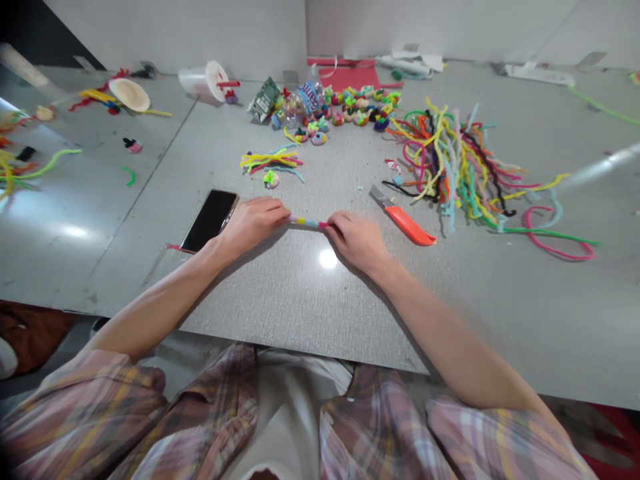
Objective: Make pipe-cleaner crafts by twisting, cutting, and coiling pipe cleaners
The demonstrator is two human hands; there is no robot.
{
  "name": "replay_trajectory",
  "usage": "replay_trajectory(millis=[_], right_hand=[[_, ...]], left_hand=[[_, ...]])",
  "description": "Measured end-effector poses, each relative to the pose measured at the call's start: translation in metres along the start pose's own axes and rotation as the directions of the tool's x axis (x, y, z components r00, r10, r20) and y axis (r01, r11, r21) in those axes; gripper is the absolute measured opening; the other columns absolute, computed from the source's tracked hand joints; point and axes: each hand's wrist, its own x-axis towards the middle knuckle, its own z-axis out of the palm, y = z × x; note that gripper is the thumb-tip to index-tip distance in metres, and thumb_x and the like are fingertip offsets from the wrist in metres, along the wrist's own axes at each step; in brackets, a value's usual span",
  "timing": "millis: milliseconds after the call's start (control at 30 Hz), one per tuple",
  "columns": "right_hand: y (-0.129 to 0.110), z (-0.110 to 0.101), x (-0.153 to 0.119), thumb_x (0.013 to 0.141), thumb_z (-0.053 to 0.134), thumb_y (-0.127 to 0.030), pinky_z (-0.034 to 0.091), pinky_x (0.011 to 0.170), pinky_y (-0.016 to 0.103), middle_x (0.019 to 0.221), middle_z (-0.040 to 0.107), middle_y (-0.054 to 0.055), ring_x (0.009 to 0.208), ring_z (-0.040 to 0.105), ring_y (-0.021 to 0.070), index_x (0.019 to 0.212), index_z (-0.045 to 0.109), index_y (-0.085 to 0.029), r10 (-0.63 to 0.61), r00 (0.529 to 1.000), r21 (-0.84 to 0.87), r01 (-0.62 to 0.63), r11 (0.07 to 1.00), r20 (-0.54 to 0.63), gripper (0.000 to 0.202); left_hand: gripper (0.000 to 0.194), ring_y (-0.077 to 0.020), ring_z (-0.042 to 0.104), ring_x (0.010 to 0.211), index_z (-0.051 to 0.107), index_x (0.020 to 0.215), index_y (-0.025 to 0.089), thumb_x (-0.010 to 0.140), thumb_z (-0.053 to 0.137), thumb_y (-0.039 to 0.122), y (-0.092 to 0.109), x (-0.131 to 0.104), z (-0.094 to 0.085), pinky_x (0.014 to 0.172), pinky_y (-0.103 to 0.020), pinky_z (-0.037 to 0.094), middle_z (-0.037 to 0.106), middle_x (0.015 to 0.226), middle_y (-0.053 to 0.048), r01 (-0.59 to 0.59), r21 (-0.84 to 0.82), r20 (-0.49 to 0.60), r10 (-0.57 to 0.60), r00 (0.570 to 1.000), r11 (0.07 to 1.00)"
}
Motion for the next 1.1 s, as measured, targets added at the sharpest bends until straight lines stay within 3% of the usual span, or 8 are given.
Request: replay_trajectory(millis=[367,533,667,767,933,1100], right_hand=[[-0.002,-0.003,-0.001,0.122,0.047,-0.050,0.045,0.083,0.041,0.109,0.082,0.012,0.095,0.071,0.0289,0.114,0.072,-0.024,-0.035,0.999,0.058,0.035,0.998,0.012,0.037],[-0.006,-0.003,0.000,0.122,0.047,-0.051,0.044,0.081,0.040,0.107,0.083,0.011,0.093,0.071,0.0283,0.115,0.073,-0.024,-0.031,0.999,0.061,0.030,0.998,0.022,0.038],[-0.013,0.002,-0.001,0.122,0.045,-0.054,0.042,0.078,0.039,0.106,0.083,0.011,0.090,0.071,0.0276,0.117,0.073,-0.024,-0.039,0.997,0.051,0.036,0.998,0.064,0.041],[-0.017,0.005,-0.002,0.121,0.049,-0.056,0.043,0.078,0.040,0.104,0.082,0.011,0.087,0.070,0.0272,0.115,0.072,-0.025,-0.076,0.992,0.080,0.068,0.994,0.097,0.039],[-0.020,0.004,-0.001,0.118,0.054,-0.049,0.049,0.085,0.042,0.106,0.082,0.011,0.093,0.072,0.0281,0.111,0.072,-0.025,-0.058,0.997,0.147,0.049,0.988,0.054,0.030],[-0.024,0.000,0.000,0.120,0.048,-0.048,0.050,0.085,0.042,0.107,0.082,0.011,0.094,0.072,0.0279,0.110,0.073,-0.026,-0.039,0.997,0.129,0.031,0.991,0.066,0.034]], left_hand=[[0.040,-0.0195,0.069,0.083,0.081,0.099,0.020,0.122,0.053,0.037,-0.001,-0.001,0.005,0.073,-0.033,0.048,0.079,0.091,-0.007,-0.007,-0.104,-0.003,0.007,1.000,0.995],[0.034,-0.0205,0.072,0.087,0.080,0.107,0.020,0.122,0.054,0.037,0.005,-0.001,0.005,0.078,-0.034,0.050,0.083,0.100,-0.008,0.028,-0.092,0.006,-0.028,1.000,0.995],[0.029,-0.0223,0.075,0.090,0.078,0.121,0.020,0.120,0.060,0.042,0.023,-0.001,0.001,0.083,-0.036,0.051,0.083,0.107,-0.009,-0.007,-0.075,0.080,0.013,0.997,0.997],[0.034,-0.0237,0.078,0.094,0.074,0.129,0.022,0.121,0.058,0.050,0.037,-0.002,-0.005,0.076,-0.035,0.048,0.083,0.109,-0.008,-0.025,-0.066,0.145,0.035,0.989,0.997],[0.028,-0.0226,0.076,0.084,0.071,0.131,0.026,0.124,0.050,0.043,0.042,-0.002,-0.013,0.065,-0.034,0.038,0.080,0.101,-0.006,0.009,-0.021,0.274,-0.003,0.962,1.000],[0.029,-0.0220,0.075,0.079,0.069,0.131,0.027,0.124,0.050,0.047,0.046,-0.002,-0.012,0.065,-0.034,0.037,0.080,0.105,-0.008,0.053,-0.006,0.262,-0.050,0.964,0.999]])
